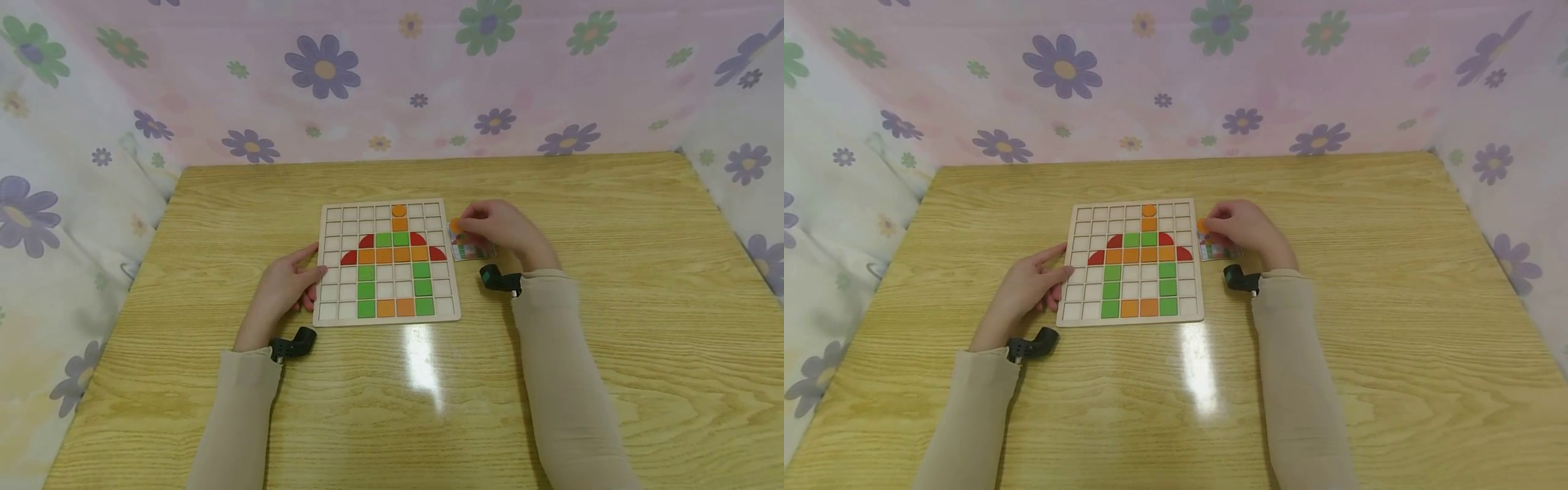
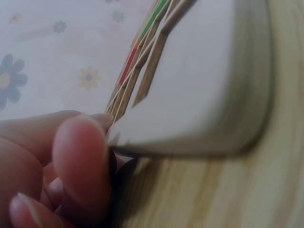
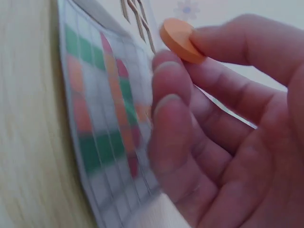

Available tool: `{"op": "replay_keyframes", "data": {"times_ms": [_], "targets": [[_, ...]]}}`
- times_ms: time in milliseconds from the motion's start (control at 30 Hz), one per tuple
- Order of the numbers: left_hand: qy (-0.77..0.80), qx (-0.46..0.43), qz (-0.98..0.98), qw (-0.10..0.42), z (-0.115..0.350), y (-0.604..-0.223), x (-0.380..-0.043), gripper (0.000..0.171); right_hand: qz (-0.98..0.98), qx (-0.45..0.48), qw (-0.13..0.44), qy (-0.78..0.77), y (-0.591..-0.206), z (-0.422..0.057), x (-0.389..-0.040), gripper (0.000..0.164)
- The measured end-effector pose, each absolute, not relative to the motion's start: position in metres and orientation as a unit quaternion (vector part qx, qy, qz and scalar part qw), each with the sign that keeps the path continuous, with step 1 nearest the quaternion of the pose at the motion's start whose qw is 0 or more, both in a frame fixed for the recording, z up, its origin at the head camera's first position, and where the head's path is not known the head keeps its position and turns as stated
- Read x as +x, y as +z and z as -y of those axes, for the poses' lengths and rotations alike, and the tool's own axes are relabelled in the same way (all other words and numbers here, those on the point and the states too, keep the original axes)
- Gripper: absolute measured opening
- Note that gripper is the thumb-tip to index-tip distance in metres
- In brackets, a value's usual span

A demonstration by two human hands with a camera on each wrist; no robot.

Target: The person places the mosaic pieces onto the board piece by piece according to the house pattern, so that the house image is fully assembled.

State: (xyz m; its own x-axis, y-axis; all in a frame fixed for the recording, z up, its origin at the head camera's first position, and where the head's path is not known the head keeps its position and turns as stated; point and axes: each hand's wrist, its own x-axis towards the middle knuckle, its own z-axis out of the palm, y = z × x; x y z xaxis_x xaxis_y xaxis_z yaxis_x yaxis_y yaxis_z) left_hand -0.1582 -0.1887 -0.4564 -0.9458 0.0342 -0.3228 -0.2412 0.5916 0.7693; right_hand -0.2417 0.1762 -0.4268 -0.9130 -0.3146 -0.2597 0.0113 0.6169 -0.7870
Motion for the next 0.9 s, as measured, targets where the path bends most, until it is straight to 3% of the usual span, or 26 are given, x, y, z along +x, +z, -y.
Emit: {"op": "replay_keyframes", "data": {"times_ms": [300,533,900], "targets": [[0.449,-0.048,-0.879,0.151,0.189,-0.455,-0.158,0.058,-0.884,-0.055,0.173,-0.430,-0.429,-0.151,-0.246,0.030],[0.449,-0.055,-0.879,0.150,0.189,-0.456,-0.158,0.058,-0.883,-0.094,0.170,-0.427,-0.430,-0.136,-0.247,0.026],[0.455,-0.068,-0.875,0.153,0.189,-0.455,-0.157,0.057,-0.857,-0.090,0.202,-0.466,-0.437,-0.117,-0.252,0.020]]}}
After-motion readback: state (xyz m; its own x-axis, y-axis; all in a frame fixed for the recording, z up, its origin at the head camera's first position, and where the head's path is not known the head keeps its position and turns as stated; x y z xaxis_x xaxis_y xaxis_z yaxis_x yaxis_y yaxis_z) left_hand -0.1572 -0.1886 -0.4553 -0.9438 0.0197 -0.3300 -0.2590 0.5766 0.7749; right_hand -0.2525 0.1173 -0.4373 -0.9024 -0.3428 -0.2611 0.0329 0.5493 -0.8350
